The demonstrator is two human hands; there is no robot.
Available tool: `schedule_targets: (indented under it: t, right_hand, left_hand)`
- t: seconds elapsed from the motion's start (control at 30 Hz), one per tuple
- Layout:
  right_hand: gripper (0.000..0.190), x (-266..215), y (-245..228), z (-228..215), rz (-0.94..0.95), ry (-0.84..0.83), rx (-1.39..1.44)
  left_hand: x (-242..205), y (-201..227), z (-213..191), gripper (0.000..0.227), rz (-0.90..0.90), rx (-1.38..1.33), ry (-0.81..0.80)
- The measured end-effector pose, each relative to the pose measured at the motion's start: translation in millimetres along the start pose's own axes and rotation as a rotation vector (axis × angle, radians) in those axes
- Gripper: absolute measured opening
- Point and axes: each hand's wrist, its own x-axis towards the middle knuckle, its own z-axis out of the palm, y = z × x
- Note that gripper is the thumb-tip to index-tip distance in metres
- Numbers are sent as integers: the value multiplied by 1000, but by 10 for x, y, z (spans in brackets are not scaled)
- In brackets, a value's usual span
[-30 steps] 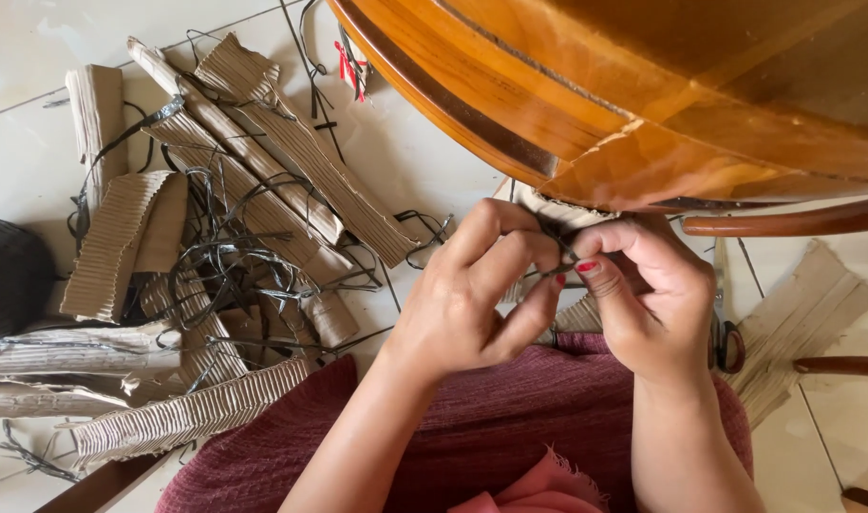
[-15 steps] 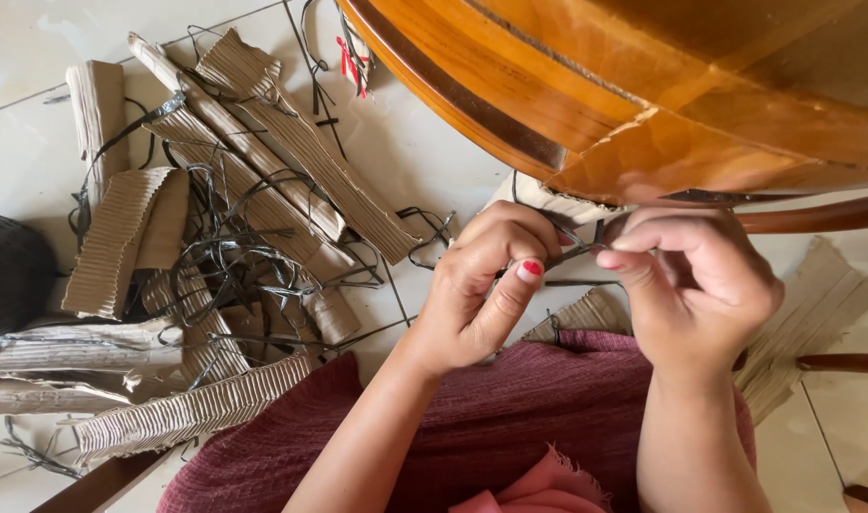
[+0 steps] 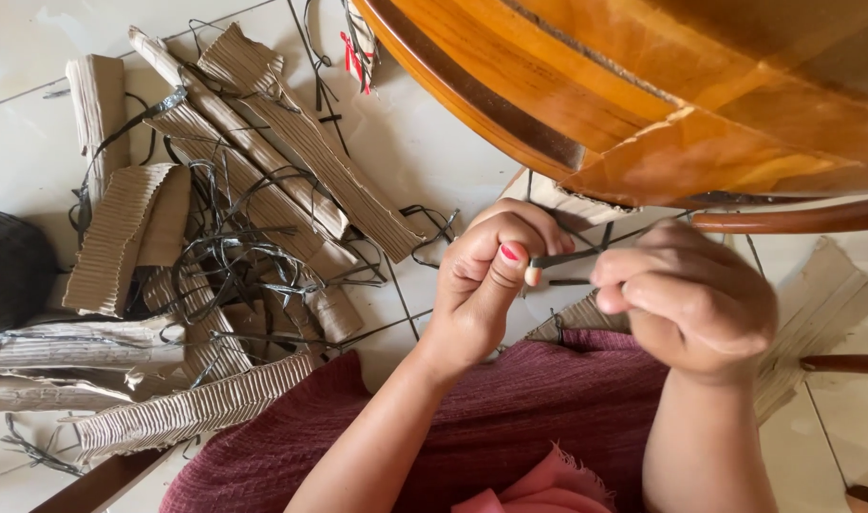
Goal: Wrapping a wooden chair leg with corrugated cardboard and securing it with wire ties for protection during transport.
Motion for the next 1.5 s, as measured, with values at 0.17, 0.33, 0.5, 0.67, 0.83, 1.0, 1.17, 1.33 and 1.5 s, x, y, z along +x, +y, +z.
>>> schedule_targets:
  t: [0.17,0.33,0.5,0.67,0.83,1.0,1.17,1.33,1.5]
  right_hand:
    - [18,-266,362,-153,-158,19,-445]
    - [22,-142,300,-48,-53,102,-323]
    - [27,-182,281,-7,13,139,-385]
    - [26,-106,250,-21,20,142,-320]
    - [26,-144,283,-34,31,140,-331]
    - [29,-179,334,-87,18,146,-318]
    - [24,-160,250,-161,16,67,-377]
    - [27,-226,221,-176,23,100,-439]
    - [29,-306,264,-220,63,68,-472]
  left_hand:
    - [-1,-42,52,23,12,-312,62]
    - [-17,-108,98,22,-2,-581,71]
    - [15,-161,-11,21,23,-469,27]
    - [16,-186,-104,20,14,-127,61]
    - [47,-95,102,24,170,368,172]
    - [37,-216,235,24,268,505,186]
    - [102,-88,299,17,386,627,100]
    - [146,-17,327,21,488,701,99]
    - [170,31,353,21,509,834,132]
